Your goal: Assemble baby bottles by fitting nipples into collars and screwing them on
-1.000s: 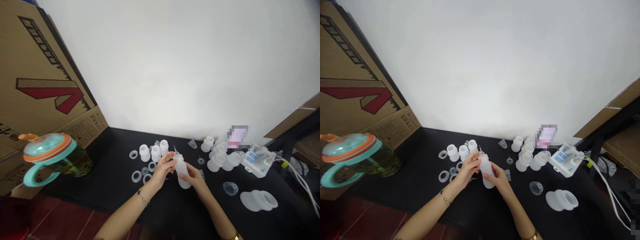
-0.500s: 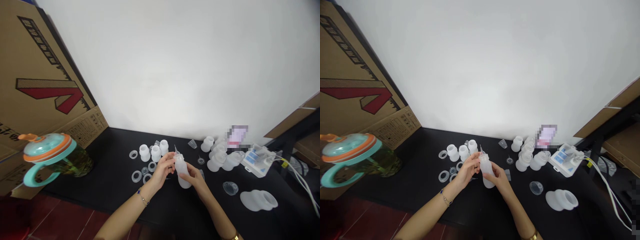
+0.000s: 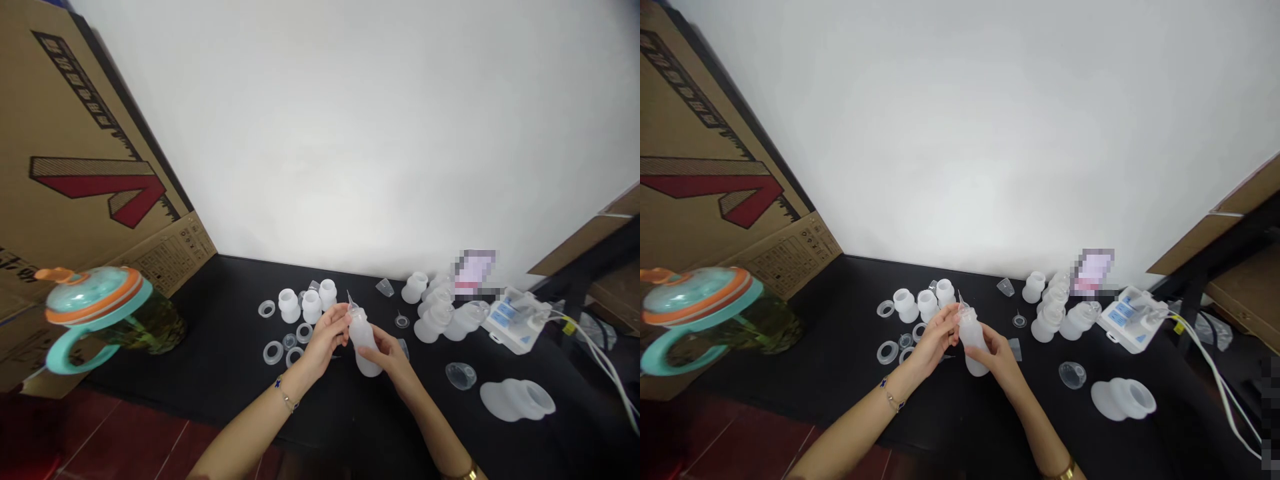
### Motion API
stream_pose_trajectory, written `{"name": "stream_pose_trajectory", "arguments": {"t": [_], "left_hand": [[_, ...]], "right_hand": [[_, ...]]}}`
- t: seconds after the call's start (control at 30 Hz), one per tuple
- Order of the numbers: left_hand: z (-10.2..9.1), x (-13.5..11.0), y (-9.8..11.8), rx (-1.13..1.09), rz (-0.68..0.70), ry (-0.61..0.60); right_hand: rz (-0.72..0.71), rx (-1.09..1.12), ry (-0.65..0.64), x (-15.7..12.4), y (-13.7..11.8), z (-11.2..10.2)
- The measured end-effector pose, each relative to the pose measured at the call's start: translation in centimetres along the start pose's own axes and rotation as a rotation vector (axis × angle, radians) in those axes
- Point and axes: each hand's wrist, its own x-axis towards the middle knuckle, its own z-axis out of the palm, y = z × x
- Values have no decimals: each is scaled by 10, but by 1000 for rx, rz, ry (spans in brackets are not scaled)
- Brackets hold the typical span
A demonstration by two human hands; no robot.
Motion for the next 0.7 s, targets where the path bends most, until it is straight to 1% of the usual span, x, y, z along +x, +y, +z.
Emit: {"name": "stream_pose_trajectory", "arguments": {"t": [0.17, 0.4, 0.7], "left_hand": [[-2, 1, -2, -2, 0, -4], [0, -2, 3, 2, -27, -24], [0, -2, 4, -2, -34, -35]], "right_hand": [[-5, 14, -6, 0, -1, 0], [-10, 29, -6, 1, 4, -1], [-3, 30, 21, 0, 3, -1]]}}
